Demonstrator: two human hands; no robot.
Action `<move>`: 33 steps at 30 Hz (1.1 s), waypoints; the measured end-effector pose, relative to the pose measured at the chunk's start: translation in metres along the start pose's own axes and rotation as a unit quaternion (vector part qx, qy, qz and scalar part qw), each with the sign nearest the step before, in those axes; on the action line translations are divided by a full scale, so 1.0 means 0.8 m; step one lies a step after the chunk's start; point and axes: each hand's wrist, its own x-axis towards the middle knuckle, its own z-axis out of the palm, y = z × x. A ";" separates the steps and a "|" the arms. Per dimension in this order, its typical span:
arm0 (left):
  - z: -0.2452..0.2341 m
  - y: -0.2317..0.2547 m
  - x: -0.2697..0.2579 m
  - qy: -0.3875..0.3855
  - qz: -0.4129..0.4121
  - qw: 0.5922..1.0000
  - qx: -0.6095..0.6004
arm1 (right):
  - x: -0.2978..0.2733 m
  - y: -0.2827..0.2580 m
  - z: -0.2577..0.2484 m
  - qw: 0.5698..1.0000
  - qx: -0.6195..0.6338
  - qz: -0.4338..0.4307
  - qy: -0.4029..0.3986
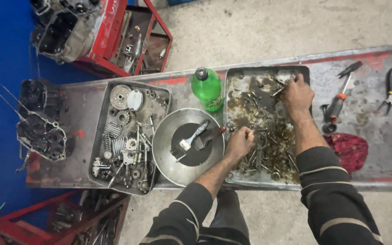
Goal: The person cleans various small mechanical parts by hand in a metal bowl. They pour liquid from a green bottle into the bowl, scrub the parts, and place them into a tray on the workbench.
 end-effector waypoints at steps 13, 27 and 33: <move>0.048 -0.029 0.018 -0.032 -0.210 0.898 -0.386 | -0.190 -0.076 -0.069 0.888 0.361 0.146 -0.247; 0.091 -0.144 0.060 -0.018 -0.278 0.825 -0.492 | -0.061 -0.045 -0.058 0.989 0.036 0.009 -0.144; 0.071 -0.087 0.026 0.018 -0.337 0.785 -0.520 | -0.161 -0.110 -0.206 0.860 0.362 0.054 -0.357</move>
